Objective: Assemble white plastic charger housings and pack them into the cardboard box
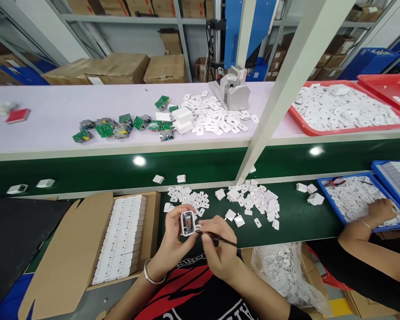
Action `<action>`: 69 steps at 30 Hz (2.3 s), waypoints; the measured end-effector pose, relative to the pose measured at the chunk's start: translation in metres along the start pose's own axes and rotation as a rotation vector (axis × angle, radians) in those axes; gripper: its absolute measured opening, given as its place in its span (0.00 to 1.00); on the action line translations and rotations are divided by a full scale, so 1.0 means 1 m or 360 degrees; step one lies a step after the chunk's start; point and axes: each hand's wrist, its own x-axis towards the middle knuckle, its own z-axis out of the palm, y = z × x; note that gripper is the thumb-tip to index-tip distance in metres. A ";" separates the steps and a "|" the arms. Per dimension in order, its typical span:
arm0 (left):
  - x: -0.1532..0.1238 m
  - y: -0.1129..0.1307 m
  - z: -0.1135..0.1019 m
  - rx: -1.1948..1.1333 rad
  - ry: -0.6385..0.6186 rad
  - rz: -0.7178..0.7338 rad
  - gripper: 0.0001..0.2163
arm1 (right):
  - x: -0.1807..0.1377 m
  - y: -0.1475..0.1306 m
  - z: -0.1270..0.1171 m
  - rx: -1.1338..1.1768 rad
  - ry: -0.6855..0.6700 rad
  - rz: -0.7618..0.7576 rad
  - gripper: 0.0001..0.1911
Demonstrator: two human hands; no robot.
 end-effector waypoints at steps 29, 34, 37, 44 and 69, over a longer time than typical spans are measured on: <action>-0.019 -0.136 0.028 -0.0399 0.0220 -0.1260 0.29 | -0.177 0.293 -0.152 -0.1267 0.0149 0.1634 0.10; -0.015 -0.142 0.047 -0.0387 0.0180 -0.1208 0.24 | -0.172 0.294 -0.163 -0.1098 0.0208 0.1595 0.15; -0.011 -0.146 0.054 -0.0305 0.0136 -0.1150 0.23 | -0.159 0.286 -0.158 -0.0956 0.0301 0.1558 0.21; -0.002 -0.137 0.073 -0.0031 -0.0004 -0.0785 0.26 | -0.109 0.221 -0.064 -0.0233 0.0056 0.1407 0.24; -0.013 -0.162 0.023 -0.0144 0.0809 -0.1303 0.29 | 0.143 0.392 0.010 -0.1708 -0.0980 0.1421 0.23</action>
